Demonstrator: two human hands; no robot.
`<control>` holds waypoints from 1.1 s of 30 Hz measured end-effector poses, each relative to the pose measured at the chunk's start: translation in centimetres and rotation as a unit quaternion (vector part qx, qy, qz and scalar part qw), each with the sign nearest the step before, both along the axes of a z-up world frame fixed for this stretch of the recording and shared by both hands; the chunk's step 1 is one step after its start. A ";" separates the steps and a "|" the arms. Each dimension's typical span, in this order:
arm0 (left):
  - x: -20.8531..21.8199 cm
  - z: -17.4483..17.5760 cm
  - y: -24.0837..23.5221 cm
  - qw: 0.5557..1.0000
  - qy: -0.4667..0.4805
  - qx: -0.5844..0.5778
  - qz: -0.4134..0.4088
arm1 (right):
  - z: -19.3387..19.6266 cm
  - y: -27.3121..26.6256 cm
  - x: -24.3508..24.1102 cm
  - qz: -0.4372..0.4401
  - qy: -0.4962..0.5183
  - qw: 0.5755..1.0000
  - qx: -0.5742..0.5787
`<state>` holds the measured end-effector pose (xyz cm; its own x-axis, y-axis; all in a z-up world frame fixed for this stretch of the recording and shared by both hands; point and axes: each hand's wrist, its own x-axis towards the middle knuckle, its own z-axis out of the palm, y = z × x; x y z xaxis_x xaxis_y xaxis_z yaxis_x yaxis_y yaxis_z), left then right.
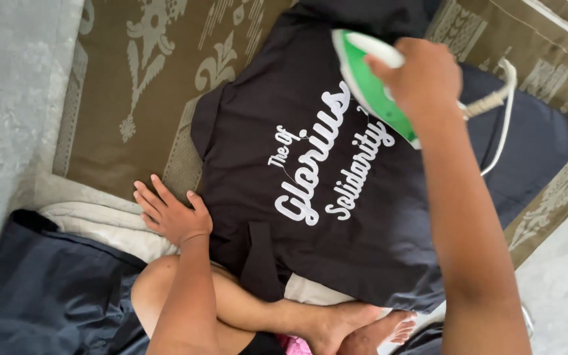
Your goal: The person irons a black t-shirt with white text on a patterned mat using a green and white iron. They smooth the fabric, iron the front and back, and then fold the shirt. Finally, they pick up a black button-up shirt and place it on the mat.
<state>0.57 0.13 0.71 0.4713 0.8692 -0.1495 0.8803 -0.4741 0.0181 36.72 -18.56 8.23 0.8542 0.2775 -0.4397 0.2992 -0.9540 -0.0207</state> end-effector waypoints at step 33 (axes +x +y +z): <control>0.4 0.3 -0.9 1.000 0.018 -0.016 0.006 | -9.6 -42.1 -2.8 -0.089 -0.223 0.967 -0.087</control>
